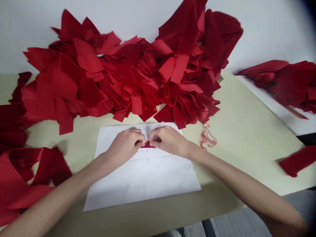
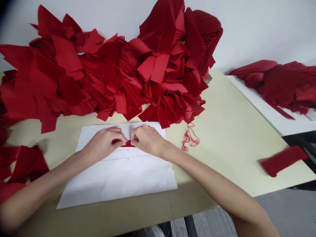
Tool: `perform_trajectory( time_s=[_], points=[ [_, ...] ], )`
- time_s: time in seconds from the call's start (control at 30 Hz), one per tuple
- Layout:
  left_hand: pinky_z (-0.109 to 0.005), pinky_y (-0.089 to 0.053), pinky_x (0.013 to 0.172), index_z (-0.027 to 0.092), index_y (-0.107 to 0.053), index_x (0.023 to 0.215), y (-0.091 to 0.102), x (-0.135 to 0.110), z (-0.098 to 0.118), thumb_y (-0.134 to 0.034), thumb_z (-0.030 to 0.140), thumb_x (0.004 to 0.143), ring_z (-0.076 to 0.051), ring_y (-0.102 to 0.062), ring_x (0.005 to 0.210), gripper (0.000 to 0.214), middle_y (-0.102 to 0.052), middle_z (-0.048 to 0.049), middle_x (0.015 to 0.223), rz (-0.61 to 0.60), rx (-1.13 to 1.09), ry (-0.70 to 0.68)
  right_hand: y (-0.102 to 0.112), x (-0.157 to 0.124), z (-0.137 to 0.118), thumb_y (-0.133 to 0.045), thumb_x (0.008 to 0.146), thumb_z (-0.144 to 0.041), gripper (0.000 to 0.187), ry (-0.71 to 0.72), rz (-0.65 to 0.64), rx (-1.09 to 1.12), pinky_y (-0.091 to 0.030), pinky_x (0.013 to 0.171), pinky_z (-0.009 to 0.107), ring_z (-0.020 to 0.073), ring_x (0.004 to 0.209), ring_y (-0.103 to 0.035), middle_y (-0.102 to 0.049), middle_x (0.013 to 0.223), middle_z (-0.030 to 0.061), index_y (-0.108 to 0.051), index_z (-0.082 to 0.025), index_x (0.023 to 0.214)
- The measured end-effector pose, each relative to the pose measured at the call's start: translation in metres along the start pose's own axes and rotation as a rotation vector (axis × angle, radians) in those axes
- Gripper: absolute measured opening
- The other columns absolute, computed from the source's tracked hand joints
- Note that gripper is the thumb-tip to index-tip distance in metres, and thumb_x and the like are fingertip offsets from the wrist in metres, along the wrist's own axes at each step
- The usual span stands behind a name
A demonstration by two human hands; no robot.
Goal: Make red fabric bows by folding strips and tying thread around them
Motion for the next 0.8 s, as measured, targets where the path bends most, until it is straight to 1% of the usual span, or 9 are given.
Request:
perform_trajectory(
  time_s=[0.07, 0.2, 0.3, 0.37, 0.5, 0.6, 0.7, 0.8],
  points=[
    [-0.027, -0.04, 0.06, 0.019, -0.066, 0.064, -0.001, -0.005, 0.001, -0.048, 0.001, 0.079, -0.015, -0.055, 0.067, 0.03, -0.064, 0.0005, 0.069, 0.029, 0.062, -0.088, -0.005, -0.007, -0.001, -0.056, 0.079, -0.011, 0.012, 0.066, 0.065, -0.063, -0.036, 0.06, 0.024, 0.0108, 0.063, -0.053, -0.064, 0.07, -0.0004, -0.066, -0.017, 0.076],
    [-0.029, -0.043, 0.063, 0.018, -0.065, 0.069, -0.004, -0.014, 0.004, -0.042, 0.004, 0.087, -0.016, -0.054, 0.068, 0.032, -0.063, -0.001, 0.067, 0.088, 0.216, -0.33, -0.019, -0.018, -0.003, -0.047, 0.087, -0.012, 0.017, 0.284, 0.207, -0.307, -0.039, 0.065, 0.027, 0.0144, 0.07, -0.051, -0.061, 0.076, 0.0057, -0.061, -0.012, 0.078],
    [-0.029, -0.042, 0.061, 0.016, -0.066, 0.073, -0.005, -0.021, 0.004, -0.039, 0.001, 0.088, -0.015, -0.053, 0.065, 0.034, -0.06, -0.001, 0.065, 0.173, 0.323, -0.469, -0.027, -0.023, -0.002, -0.04, 0.091, -0.011, 0.024, 0.439, 0.293, -0.494, -0.04, 0.068, 0.031, 0.0168, 0.071, -0.049, -0.058, 0.075, 0.007, -0.06, -0.011, 0.078],
    [-0.029, -0.041, 0.059, 0.015, -0.065, 0.073, -0.006, -0.024, 0.003, -0.039, -0.001, 0.087, -0.015, -0.051, 0.064, 0.034, -0.059, -0.0014, 0.065, 0.205, 0.373, -0.527, -0.03, -0.026, -0.001, -0.038, 0.092, -0.01, 0.025, 0.509, 0.341, -0.557, -0.039, 0.067, 0.031, 0.0172, 0.071, -0.047, -0.056, 0.074, 0.0065, -0.059, -0.012, 0.078],
    [-0.03, -0.042, 0.062, 0.014, -0.063, 0.07, -0.01, -0.03, 0.005, -0.042, -0.001, 0.087, -0.016, -0.051, 0.067, 0.031, -0.06, -0.0027, 0.069, 0.228, 0.451, -0.605, -0.029, -0.031, -0.002, -0.041, 0.092, -0.007, 0.024, 0.615, 0.396, -0.588, -0.037, 0.065, 0.031, 0.0165, 0.069, -0.045, -0.055, 0.073, 0.0047, -0.06, -0.011, 0.077],
    [-0.031, -0.042, 0.066, 0.014, -0.061, 0.07, -0.012, -0.033, 0.008, -0.043, -0.001, 0.087, -0.016, -0.052, 0.069, 0.029, -0.063, -0.0039, 0.073, 0.22, 0.542, -0.636, -0.026, -0.035, -0.004, -0.041, 0.092, -0.007, 0.023, 0.67, 0.412, -0.584, -0.037, 0.066, 0.03, 0.0163, 0.071, -0.046, -0.057, 0.073, 0.0046, -0.062, -0.01, 0.082],
    [-0.034, -0.043, 0.071, 0.015, -0.061, 0.071, -0.014, -0.035, 0.01, -0.042, -0.001, 0.086, -0.018, -0.052, 0.073, 0.029, -0.065, -0.0054, 0.079, 0.171, 0.627, -0.642, -0.025, -0.037, -0.005, -0.04, 0.093, -0.006, 0.025, 0.682, 0.377, -0.593, -0.037, 0.066, 0.03, 0.0162, 0.073, -0.047, -0.059, 0.075, 0.0052, -0.063, -0.01, 0.083],
    [-0.034, -0.043, 0.073, 0.014, -0.063, 0.073, -0.013, -0.036, 0.01, -0.043, -0.001, 0.085, -0.019, -0.052, 0.077, 0.028, -0.065, -0.0065, 0.084, 0.136, 0.647, -0.617, -0.025, -0.038, -0.005, -0.041, 0.093, -0.007, 0.024, 0.627, 0.342, -0.562, -0.038, 0.067, 0.03, 0.0167, 0.074, -0.048, -0.06, 0.076, 0.0053, -0.064, -0.011, 0.084]
  ],
)
Point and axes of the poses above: each hand's wrist, its own x-axis towards the middle knuckle, its own y-axis out of the back of the hand, z = x × y, the point moved 3 cm from there along x, towards the middle knuckle
